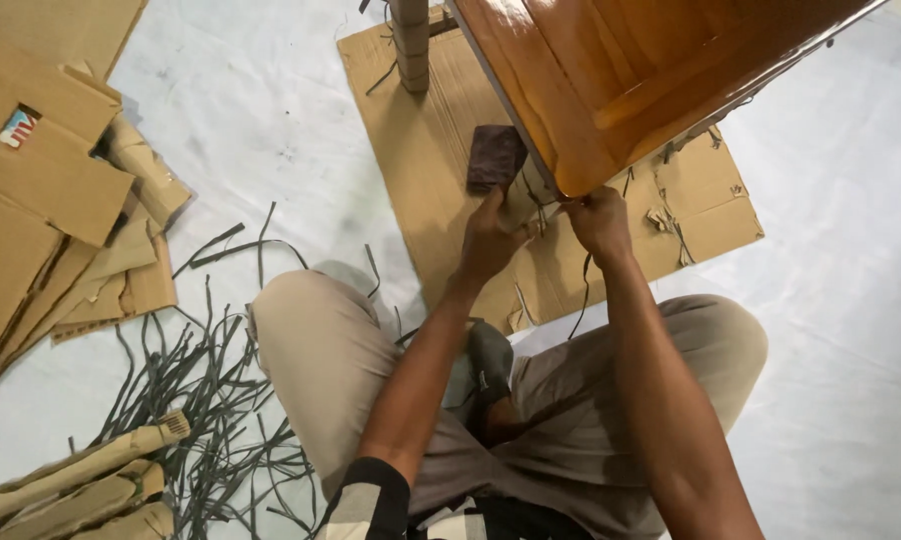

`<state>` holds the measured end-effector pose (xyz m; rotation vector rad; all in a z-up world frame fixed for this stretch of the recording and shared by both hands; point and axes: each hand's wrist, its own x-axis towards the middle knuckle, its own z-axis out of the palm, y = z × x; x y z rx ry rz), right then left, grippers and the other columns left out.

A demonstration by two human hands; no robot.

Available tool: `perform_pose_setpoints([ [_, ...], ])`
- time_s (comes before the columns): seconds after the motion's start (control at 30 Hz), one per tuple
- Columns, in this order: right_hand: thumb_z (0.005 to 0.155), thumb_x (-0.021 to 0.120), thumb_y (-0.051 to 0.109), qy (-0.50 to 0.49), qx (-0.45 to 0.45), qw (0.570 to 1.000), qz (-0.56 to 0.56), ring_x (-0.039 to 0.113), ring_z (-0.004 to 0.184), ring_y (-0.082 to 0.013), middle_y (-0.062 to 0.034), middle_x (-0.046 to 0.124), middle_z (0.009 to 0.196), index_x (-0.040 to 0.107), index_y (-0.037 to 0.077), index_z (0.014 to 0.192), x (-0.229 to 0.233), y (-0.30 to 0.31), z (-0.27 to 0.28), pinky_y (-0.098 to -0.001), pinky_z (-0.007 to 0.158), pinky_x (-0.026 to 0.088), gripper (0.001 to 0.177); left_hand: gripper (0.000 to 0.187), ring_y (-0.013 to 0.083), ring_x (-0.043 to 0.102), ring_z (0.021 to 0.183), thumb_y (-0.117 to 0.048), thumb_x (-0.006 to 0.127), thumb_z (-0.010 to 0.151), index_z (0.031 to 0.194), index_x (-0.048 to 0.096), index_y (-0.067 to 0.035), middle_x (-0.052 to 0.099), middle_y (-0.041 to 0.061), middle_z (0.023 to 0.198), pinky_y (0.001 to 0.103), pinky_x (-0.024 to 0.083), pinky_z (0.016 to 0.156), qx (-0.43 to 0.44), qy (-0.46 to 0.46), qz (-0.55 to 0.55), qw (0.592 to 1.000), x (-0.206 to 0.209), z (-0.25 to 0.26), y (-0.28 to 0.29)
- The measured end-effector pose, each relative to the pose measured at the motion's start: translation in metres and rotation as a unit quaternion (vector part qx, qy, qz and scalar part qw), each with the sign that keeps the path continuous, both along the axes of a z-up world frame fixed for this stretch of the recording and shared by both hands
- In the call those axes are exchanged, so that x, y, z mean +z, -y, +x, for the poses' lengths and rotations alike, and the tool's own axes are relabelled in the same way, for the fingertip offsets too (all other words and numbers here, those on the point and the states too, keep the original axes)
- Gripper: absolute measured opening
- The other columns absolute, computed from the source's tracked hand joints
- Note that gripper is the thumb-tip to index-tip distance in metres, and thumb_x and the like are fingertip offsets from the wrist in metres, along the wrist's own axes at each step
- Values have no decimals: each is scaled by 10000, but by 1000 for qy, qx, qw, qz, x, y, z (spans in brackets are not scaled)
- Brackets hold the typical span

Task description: Wrapping wooden table legs with cardboard and securing them with plastic straps for protection.

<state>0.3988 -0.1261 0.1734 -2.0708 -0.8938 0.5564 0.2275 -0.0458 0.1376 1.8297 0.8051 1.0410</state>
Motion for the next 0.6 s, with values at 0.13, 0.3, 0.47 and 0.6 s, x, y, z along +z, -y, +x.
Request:
perform_pose_setpoints([
  [0.13,815,632,65,-26,25,999,14,510,445,-165,-78,591,533,793,81,880,-17,-9,8,-336,448,422,174,794,348,627,1264,-142,889,665,1388,559,-160,696,132,1266,507,493,1072,-61,-22,-119,991,20,-8,-9],
  [0.3,824,622,19,-1,75,995,63,525,573,-219,-210,622,615,755,-28,819,-10,-2,4,-470,537,391,140,724,400,594,1286,-334,875,694,1313,583,-98,663,190,1296,527,437,1116,-154,-143,-172,962,83,-22,-18],
  [0.47,814,586,0,23,102,989,104,552,605,-247,-218,631,652,709,-39,806,22,-6,-10,-481,571,427,129,881,367,446,1454,-245,827,754,1536,439,-128,507,154,1537,500,329,1242,-230,-175,-143,947,58,-30,-42],
  [0.6,803,575,-3,31,107,988,110,526,610,-242,-214,607,638,690,-40,788,29,-6,-13,-488,583,425,122,777,249,433,1473,-96,597,870,1600,405,-282,483,1,1572,430,318,1243,-214,-184,-147,948,-68,-15,-67],
])
